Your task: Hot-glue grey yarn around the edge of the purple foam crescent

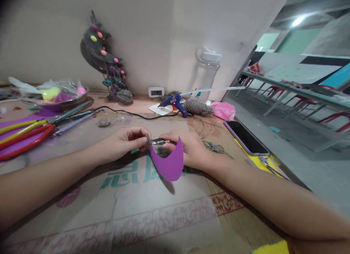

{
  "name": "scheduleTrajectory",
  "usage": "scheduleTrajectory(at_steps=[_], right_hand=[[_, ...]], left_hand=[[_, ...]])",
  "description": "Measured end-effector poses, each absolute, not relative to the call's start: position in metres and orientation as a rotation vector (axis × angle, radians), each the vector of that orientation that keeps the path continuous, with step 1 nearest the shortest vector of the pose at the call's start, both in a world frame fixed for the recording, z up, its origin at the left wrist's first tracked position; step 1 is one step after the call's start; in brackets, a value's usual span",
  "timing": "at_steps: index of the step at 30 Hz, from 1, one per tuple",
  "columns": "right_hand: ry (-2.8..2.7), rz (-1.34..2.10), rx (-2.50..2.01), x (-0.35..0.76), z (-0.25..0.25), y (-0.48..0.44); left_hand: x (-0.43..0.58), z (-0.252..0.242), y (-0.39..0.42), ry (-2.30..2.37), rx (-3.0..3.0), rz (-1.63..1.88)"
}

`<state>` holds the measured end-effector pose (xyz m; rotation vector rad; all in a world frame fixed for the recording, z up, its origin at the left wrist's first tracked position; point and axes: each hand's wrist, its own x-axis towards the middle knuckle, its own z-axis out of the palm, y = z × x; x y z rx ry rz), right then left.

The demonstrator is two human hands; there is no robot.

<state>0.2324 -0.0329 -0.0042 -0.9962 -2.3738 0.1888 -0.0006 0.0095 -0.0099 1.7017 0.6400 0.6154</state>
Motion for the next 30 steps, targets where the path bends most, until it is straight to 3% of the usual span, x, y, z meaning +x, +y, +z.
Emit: scheduleTrajectory(at_steps=[30], right_hand=[[-2.395, -0.265, -0.923, 0.2302, -0.0031, -0.0358]], left_hand=[[-0.0009, -0.0084, 0.0093, 0.656, 1.733, 0.577]])
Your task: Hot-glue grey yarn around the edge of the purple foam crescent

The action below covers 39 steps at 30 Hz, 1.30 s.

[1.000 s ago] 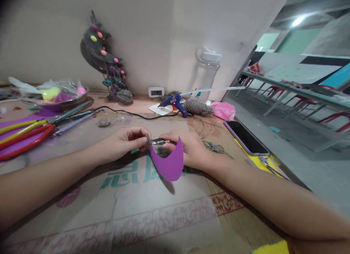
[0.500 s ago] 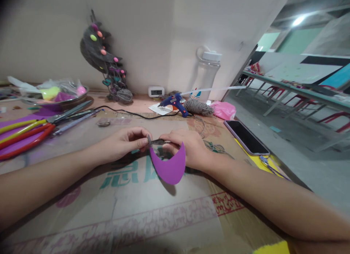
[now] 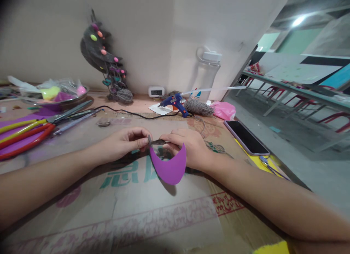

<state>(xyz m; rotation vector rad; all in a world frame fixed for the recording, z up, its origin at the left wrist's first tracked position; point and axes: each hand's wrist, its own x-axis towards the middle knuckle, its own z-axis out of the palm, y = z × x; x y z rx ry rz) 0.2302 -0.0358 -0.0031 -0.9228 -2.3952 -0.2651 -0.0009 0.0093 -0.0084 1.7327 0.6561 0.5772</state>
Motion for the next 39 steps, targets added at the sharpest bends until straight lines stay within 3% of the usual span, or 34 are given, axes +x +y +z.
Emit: scheduleTrajectory(at_steps=[19, 39], right_hand=[[-2.361, 0.008, -1.071, 0.2309, -0.0002, -0.0369], [-2.365, -0.065, -0.98, 0.2281, -0.0022, -0.0341]], left_hand=[[-0.0014, -0.0105, 0.0104, 0.625, 1.714, 0.598], [-0.0022, -0.0012, 0.0071, 0.759, 1.758, 0.546]])
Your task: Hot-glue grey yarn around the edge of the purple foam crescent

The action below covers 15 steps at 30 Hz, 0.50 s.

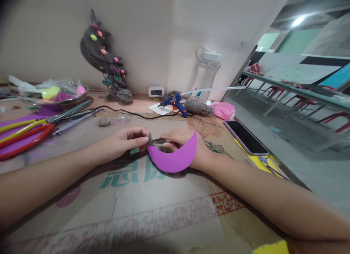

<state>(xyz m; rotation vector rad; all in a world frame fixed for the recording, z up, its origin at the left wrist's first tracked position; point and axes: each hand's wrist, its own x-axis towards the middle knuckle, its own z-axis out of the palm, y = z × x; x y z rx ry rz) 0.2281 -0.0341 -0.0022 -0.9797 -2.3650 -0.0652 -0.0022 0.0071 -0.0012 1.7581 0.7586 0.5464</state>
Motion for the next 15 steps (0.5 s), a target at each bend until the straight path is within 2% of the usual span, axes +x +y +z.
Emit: scheduleTrajectory(at_steps=[8, 15], right_hand=[[-2.368, -0.019, -1.03, 0.2283, -0.0006, -0.0363], [-1.987, 0.352, -1.163, 0.2299, -0.0082, -0.0328]], left_hand=[[-0.0031, -0.0027, 0.0076, 0.734, 1.74, 0.561], [0.0017, -0.008, 0.0091, 0.654, 1.659, 0.664]])
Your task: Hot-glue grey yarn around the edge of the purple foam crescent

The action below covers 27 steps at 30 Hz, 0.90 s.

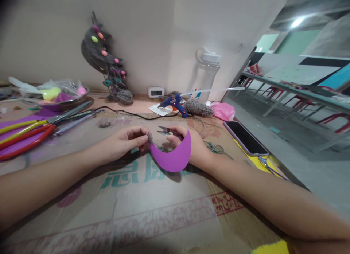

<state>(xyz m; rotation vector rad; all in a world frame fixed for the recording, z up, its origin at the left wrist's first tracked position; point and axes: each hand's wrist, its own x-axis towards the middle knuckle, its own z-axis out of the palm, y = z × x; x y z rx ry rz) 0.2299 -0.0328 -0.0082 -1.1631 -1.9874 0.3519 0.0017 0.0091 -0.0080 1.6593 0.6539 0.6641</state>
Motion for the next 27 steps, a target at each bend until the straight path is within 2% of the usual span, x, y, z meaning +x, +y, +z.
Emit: scheduleTrajectory(at_steps=[6, 11, 17, 22, 27], right_hand=[[-1.729, 1.002, -1.261, 0.225, -0.005, -0.028], [-1.677, 1.254, -1.34, 0.221, 0.006, -0.031], [-1.517, 1.751, -1.15, 0.214, 0.015, -0.039], [-1.435, 1.843, -1.061, 0.215, 0.009, -0.037], [-1.426, 1.439, -1.116, 0.216, 0.006, -0.032]], left_hand=[[0.001, 0.001, -0.004, 0.822, 1.835, 1.042], [-0.002, 0.006, -0.014, 0.925, 2.053, 1.18], [-0.004, 0.004, -0.015, 0.81, 2.224, 1.323], [-0.003, 0.002, -0.019, 0.741, 2.254, 1.318], [-0.001, -0.002, -0.008, 0.848, 1.905, 1.081]])
